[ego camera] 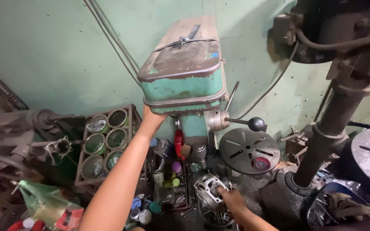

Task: The person is using a drill press to work on a motorcycle engine part.

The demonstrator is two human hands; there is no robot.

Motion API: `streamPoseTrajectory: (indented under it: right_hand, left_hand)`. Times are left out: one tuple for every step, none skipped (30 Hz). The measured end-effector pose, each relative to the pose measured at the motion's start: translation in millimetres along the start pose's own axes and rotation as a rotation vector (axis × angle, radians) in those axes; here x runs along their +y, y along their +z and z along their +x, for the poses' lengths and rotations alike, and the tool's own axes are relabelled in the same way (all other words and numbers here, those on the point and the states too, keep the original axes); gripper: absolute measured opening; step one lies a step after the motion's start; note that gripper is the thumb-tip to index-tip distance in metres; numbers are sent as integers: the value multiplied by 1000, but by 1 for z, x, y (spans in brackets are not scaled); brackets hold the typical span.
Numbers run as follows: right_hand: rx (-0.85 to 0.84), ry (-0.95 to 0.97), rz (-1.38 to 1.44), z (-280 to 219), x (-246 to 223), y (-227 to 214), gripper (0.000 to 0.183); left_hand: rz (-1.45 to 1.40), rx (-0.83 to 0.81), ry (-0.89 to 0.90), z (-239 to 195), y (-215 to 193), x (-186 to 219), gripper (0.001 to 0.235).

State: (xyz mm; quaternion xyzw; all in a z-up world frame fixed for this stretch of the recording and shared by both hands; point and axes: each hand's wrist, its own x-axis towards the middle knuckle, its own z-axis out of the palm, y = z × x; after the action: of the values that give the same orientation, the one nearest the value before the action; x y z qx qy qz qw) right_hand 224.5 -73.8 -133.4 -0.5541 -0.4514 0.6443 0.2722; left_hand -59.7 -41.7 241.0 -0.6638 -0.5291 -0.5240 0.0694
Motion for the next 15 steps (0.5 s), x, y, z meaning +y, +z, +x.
streamPoseTrajectory:
  right_hand:
    - [-4, 1, 1, -11, -8, 1, 61]
    - [29, 38, -76, -21, -18, 1, 61]
    - [63, 76, -153, -32, -28, 2, 61]
    - [63, 75, -148, -37, -30, 2, 61]
    - [100, 78, -141, -41, -32, 1, 59]
    - [138, 84, -135, -46, -35, 1, 59]
    - [141, 86, -131, -49, -33, 1, 59]
    - [107, 66, -69, -51, -32, 0, 57]
    - [73, 45, -7, -53, -30, 0, 55]
    - [77, 44, -7, -49, -23, 1, 55]
    - [48, 59, 78, -44, -15, 3, 57]
    - [20, 74, 163, -39, -7, 5, 59]
    - [25, 74, 163, -31, 3, 8, 59]
    - [95, 23, 176, -21, 13, 11, 57]
    - [164, -30, 189, -10, 23, 14, 59]
  left_hand:
    - [4, -1, -1, -4, -8, 21, 44]
    - [-53, 57, -77, -6, -16, 42, 45]
    - [-110, 114, -153, -7, -23, 63, 46]
    - [-109, 111, -149, -22, -20, 59, 46]
    - [-165, 171, -267, -36, -18, 55, 47]
    - [-221, 227, -388, -49, -14, 50, 47]
    - [-223, 222, -386, -78, -3, 35, 47]
    - [-130, 177, -519, -106, 9, 20, 57]
    - [-33, 132, -650, -134, 21, 5, 67]
    - [-36, 131, -649, -174, 39, -3, 67]
    - [-133, -35, -935, -213, 56, -12, 78]
    - [-232, -212, -1216, -252, 74, -21, 89]
    - [-236, -215, -1215, -267, 78, -4, 89]
    - [-445, -355, -1462, -280, 84, 12, 90]
    - [-664, -504, -1696, -293, 89, 28, 91]
